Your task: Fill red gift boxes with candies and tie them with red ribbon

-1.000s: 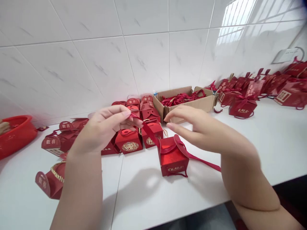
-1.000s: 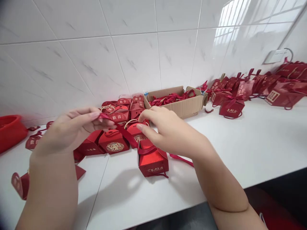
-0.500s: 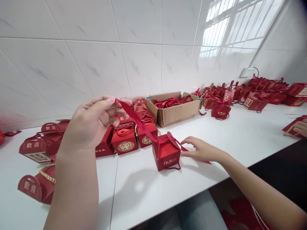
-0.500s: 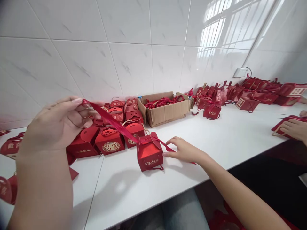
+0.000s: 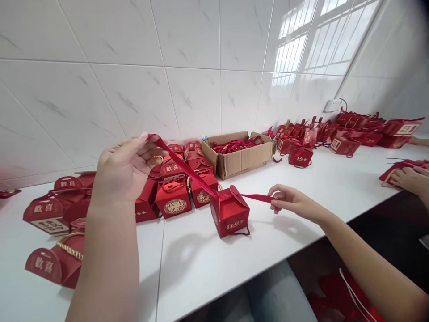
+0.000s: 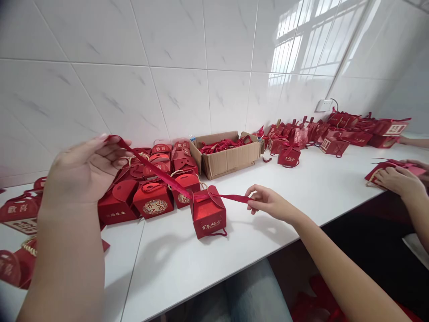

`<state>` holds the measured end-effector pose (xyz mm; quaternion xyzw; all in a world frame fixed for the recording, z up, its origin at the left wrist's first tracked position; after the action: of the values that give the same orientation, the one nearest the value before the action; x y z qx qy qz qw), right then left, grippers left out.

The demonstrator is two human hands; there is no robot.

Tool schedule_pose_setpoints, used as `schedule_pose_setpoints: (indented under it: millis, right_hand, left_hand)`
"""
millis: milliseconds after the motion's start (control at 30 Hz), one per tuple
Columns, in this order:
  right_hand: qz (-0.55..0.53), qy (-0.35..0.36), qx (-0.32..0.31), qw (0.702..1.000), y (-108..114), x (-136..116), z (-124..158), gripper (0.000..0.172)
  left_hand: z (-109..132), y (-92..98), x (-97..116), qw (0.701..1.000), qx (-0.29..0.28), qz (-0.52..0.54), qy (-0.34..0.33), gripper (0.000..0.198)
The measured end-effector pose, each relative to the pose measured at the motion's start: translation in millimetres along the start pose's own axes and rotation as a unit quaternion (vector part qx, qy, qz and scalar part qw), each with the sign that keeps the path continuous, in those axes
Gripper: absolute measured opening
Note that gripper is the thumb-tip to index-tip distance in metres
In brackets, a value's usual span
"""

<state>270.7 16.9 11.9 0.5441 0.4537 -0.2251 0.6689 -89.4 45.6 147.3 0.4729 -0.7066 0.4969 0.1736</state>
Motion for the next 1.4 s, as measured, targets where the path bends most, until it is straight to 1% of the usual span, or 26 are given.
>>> schedule_pose_setpoints:
  millis: [100, 167, 267, 333, 400, 467, 533, 567, 633, 700, 733, 800, 867, 933, 1000, 1100, 1167, 1233, 1300, 1400]
  right_hand:
    - [-0.008, -0.006, 0.027, 1.000, 19, 0, 8, 0.026]
    - [-0.027, 0.003, 0.053, 0.998, 30, 2, 9, 0.020]
    - [-0.113, 0.042, 0.079, 0.990, 43, 5, 6, 0.011]
    - [-0.174, 0.066, 0.086, 0.979, 48, 5, 1, 0.012]
    - [-0.203, 0.086, 0.087, 0.971, 51, 0, -5, 0.019]
    - [-0.196, 0.101, 0.077, 0.972, 52, -9, -11, 0.024]
    - [-0.171, 0.117, 0.072, 0.976, 49, -22, -18, 0.024]
    - [-0.160, 0.127, 0.080, 0.976, 48, -29, -23, 0.021]
    - [-0.157, 0.149, 0.127, 0.968, 43, -43, -32, 0.015]
    - [-0.176, 0.164, 0.181, 0.954, 39, -56, -43, 0.020]
    - [-0.186, 0.165, 0.197, 0.948, 36, -61, -48, 0.023]
    - [-0.198, 0.158, 0.205, 0.945, 32, -68, -57, 0.023]
    - [-0.205, 0.155, 0.199, 0.946, 29, -74, -62, 0.020]
    - [-0.225, 0.160, 0.203, 0.939, 28, -79, -66, 0.015]
    - [-0.245, 0.171, 0.216, 0.930, 26, -84, -69, 0.011]
    - [-0.246, 0.190, 0.254, 0.916, 25, -90, -72, 0.015]
    - [-0.224, 0.195, 0.279, 0.913, 25, -95, -71, 0.021]
    - [-0.186, 0.191, 0.298, 0.917, 25, -100, -66, 0.024]
    - [-0.149, 0.186, 0.312, 0.920, 26, -106, -60, 0.025]
    - [-0.126, 0.195, 0.329, 0.915, 26, -116, -52, 0.022]
  left_hand:
    - [-1, 3.7, 1, 1.000, -0.013, -0.020, -0.004, 0.006]
    - [-1, 6.0, 2, 0.999, -0.013, -0.046, -0.007, 0.009]
    - [1, 7.2, 3, 0.996, -0.027, -0.082, -0.007, 0.017]
    - [3, 6.0, 2, 0.994, -0.035, -0.099, -0.006, 0.023]
    - [5, 3.4, 0, 0.994, -0.030, -0.105, -0.011, 0.023]
    - [6, -0.9, -3, 0.995, -0.026, -0.098, -0.020, 0.020]
    - [5, -6.6, -6, 0.996, -0.020, -0.077, -0.036, 0.020]
    - [4, -10.0, -8, 0.997, -0.019, -0.063, -0.044, 0.019]
    - [0, -18.0, -12, 0.998, -0.026, -0.036, -0.055, 0.018]
    - [-3, -27.3, -17, 0.998, -0.045, -0.022, -0.046, 0.019]
    - [-5, -32.1, -20, 0.998, -0.056, -0.020, -0.036, 0.019]
    - [-6, -41.4, -26, 0.997, -0.071, -0.022, -0.013, 0.018]
    - [-5, -49.1, -29, 0.997, -0.077, -0.019, 0.006, 0.018]
    - [-4, -54.7, -30, 0.997, -0.074, -0.009, 0.013, 0.023]
    - [-3, -58.1, -30, 0.998, -0.065, 0.005, 0.012, 0.028]
    - [0, -61.5, -29, 0.998, -0.064, 0.016, 0.016, 0.028]
    - [1, -63.7, -29, 0.998, -0.067, 0.012, 0.020, 0.023]
    - [2, -66.2, -28, 0.997, -0.071, 0.001, 0.019, 0.020]
    - [1, -69.6, -27, 0.996, -0.082, -0.015, 0.015, 0.019]
    - [0, -76.3, -26, 0.994, -0.089, -0.055, 0.013, 0.018]
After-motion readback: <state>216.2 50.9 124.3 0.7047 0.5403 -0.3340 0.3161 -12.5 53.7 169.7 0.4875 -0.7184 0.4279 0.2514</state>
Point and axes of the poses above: each hand's wrist, its own z-axis away from the middle knuckle, its own y-axis out of the back of the hand, x = y × z, the point moved 1 cm from there along -z, towards the middle knuckle, and after that the axes turned 13 degrees about z, right-handed, at the moved point
